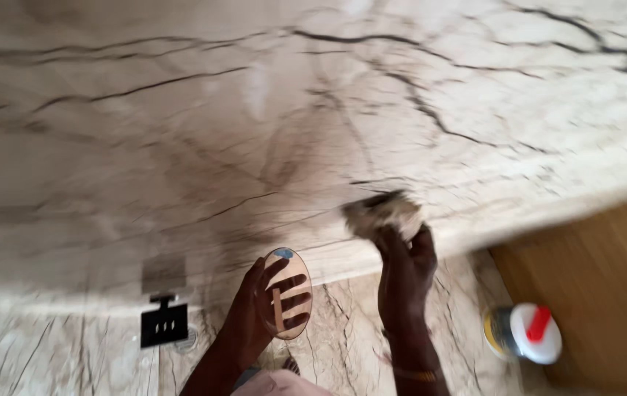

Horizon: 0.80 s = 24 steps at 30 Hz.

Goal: The person wipes the marble-patterned walls of a bathroom using a cloth held in the right hand. They hold a small round container in the left hand while scrubbing the wall surface around a shower fixture and along the corners.

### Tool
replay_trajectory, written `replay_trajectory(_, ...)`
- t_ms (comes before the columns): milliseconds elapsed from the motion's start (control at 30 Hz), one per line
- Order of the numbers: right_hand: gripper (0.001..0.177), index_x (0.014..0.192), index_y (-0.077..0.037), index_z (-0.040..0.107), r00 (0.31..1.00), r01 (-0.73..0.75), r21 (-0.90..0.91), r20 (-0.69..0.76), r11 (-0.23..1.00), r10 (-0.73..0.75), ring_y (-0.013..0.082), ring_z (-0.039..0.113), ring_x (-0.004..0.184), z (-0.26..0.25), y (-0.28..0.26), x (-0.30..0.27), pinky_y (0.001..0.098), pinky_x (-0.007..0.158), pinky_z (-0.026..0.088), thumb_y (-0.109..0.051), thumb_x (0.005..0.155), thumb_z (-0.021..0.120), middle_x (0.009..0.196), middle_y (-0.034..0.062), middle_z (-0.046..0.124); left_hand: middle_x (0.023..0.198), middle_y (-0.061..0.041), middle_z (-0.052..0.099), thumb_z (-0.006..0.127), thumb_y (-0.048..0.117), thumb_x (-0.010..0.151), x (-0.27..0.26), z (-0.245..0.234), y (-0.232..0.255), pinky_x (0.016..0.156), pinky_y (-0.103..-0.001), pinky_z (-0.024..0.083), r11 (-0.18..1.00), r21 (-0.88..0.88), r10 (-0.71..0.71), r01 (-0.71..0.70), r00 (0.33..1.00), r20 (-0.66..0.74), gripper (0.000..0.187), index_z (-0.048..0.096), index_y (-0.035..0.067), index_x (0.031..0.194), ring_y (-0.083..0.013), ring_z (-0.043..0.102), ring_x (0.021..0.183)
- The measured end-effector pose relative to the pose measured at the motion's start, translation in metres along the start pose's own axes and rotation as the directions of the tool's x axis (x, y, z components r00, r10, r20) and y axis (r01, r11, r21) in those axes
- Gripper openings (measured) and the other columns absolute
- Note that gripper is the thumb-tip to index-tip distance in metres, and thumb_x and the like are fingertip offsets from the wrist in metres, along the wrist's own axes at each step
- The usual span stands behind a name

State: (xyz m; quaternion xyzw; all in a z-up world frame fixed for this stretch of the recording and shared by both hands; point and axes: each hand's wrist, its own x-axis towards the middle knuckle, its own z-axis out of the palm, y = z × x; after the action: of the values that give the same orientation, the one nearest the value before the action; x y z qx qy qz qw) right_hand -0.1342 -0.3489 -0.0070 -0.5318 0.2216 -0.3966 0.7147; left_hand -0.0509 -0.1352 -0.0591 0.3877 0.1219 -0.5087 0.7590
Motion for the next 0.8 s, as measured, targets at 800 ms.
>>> replay_trajectory(800, 0.04, 0.13, 0.003, 0.056, 0.709, 0.357, -0.788, -0.122, 0.502, -0.694, 0.0234, 0.069, 0.106, 0.019, 0.021, 0.047, 0.0354, 0.087, 0.063, -0.018, 0.099, 0.071, 0.118, 0.0148, 0.065, 0.134, -0.023, 0.063, 0.047, 0.07, 0.09, 0.059, 0.043, 0.037, 0.096, -0.058, 0.053, 0.912, 0.166, -0.396, 0.375, 0.911, 0.114, 0.078, 0.045, 0.013, 0.144, -0.0435, 0.067, 0.113)
